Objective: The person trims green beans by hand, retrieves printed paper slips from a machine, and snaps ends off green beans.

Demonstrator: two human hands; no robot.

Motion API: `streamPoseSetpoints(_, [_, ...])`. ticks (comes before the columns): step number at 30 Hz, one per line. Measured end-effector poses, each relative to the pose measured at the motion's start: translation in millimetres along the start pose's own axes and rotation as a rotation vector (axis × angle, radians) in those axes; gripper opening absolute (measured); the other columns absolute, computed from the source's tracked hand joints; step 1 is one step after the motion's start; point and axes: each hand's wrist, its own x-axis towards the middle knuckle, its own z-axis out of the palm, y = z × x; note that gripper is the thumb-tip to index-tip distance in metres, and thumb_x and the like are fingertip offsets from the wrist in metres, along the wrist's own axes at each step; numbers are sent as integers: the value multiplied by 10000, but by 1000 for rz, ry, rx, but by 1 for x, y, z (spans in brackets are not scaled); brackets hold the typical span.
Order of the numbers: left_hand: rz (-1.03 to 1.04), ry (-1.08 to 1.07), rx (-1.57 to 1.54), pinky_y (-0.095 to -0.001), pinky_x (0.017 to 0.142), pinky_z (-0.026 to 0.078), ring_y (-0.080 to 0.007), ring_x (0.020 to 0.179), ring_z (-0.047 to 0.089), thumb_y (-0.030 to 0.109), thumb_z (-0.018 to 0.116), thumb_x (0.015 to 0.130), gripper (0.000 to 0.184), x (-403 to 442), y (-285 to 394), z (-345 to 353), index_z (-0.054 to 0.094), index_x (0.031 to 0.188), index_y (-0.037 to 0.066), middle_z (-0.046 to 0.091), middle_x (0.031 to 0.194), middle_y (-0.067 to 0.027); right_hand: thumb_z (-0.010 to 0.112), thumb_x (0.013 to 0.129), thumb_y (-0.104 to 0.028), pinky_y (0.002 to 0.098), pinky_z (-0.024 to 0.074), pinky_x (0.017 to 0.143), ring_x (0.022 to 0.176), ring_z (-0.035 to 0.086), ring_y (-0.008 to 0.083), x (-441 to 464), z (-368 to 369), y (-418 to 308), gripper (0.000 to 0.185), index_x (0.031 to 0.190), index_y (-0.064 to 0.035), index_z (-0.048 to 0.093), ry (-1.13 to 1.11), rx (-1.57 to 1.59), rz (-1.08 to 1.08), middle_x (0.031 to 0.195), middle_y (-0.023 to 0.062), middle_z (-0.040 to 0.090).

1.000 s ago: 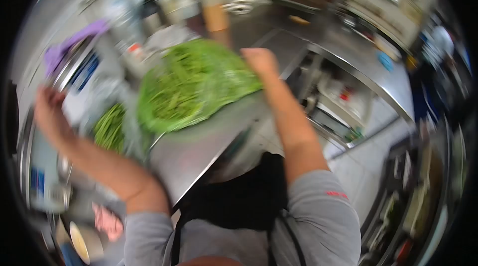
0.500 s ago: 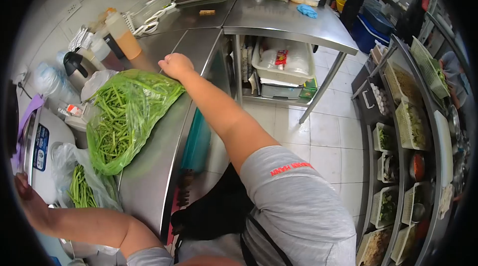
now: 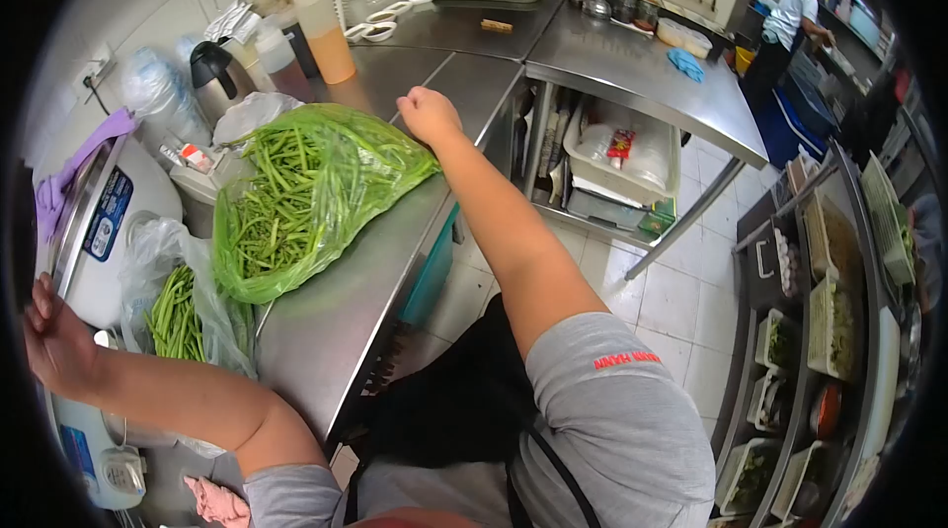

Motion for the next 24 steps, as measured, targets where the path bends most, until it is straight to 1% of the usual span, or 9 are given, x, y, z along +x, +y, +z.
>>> streamPoseSetpoints(2, [36, -32, 4, -323, 749, 276, -149, 632, 327, 119, 396, 785, 199, -3, -4, 10, 376, 595, 63, 292, 592, -18, 495, 718, -236, 355, 422, 668, 755, 548, 275, 3, 4, 5, 185, 816, -98, 571, 59, 120, 37, 767, 118, 578])
streamPoseSetpoints(7, [111, -118, 15, -299, 680, 274, -137, 628, 330, 211, 440, 800, 222, -9, -10, 27, 440, 661, 38, 302, 611, -11, 488, 718, -200, 331, 425, 656, 730, 555, 247, 3, 5, 6, 157, 819, -110, 568, 14, 68, 25, 743, 97, 580])
streamPoseSetpoints(8, [39, -186, 1, -285, 666, 277, -129, 621, 326, 202, 431, 819, 211, -7, -6, 22, 472, 752, 6, 311, 627, -14, 489, 718, -199, 329, 425, 653, 724, 556, 245, 3, 3, 4, 154, 815, -110, 569, -4, 46, 31, 738, 96, 580])
streamPoseSetpoints(17, [86, -98, 112, -266, 587, 332, -121, 570, 365, 85, 397, 829, 162, -11, -18, 55, 496, 875, -35, 381, 607, -30, 493, 713, -181, 299, 425, 623, 679, 558, 203, 1, -3, -5, 146, 800, -92, 571, -66, 44, 69, 696, 75, 579])
streamPoseSetpoints(18, [90, -102, 108, -263, 578, 333, -123, 568, 371, 87, 401, 828, 164, -12, -18, 58, 496, 875, -37, 386, 606, -32, 490, 713, -125, 248, 393, 540, 557, 495, 123, 2, 3, 1, 111, 766, -62, 565, -2, 78, 16, 613, 48, 540])
streamPoseSetpoints(20, [118, -121, 107, -256, 551, 341, -127, 562, 391, 92, 413, 824, 171, -13, -20, 59, 500, 873, -47, 405, 598, -40, 491, 715, -111, 247, 401, 554, 578, 501, 118, 14, 17, 26, 107, 763, -52, 566, 45, 83, -77, 632, 49, 551])
streamPoseSetpoints(21, [141, -107, 117, -257, 547, 346, -127, 559, 394, 83, 423, 817, 163, -13, -19, 61, 507, 854, -51, 407, 591, -41, 498, 715, -180, 312, 433, 650, 708, 570, 250, 9, 9, 18, 148, 769, -78, 591, 18, 86, -99, 751, 125, 591])
streamPoseSetpoints(23, [200, -53, 128, -253, 492, 342, -132, 509, 392, 65, 440, 804, 140, -16, -19, 74, 519, 786, -49, 403, 556, -43, 499, 723, -166, 302, 434, 637, 689, 569, 225, 12, 11, 21, 148, 767, -59, 591, 7, 97, -149, 722, 112, 591])
streamPoseSetpoints(24, [180, -106, 185, -297, 591, 344, -139, 566, 379, 131, 399, 827, 196, -17, -18, 71, 513, 847, -27, 385, 593, -31, 497, 726, -161, 295, 432, 638, 689, 568, 206, 16, 14, 27, 148, 768, -55, 591, 9, 134, -164, 720, 107, 591])
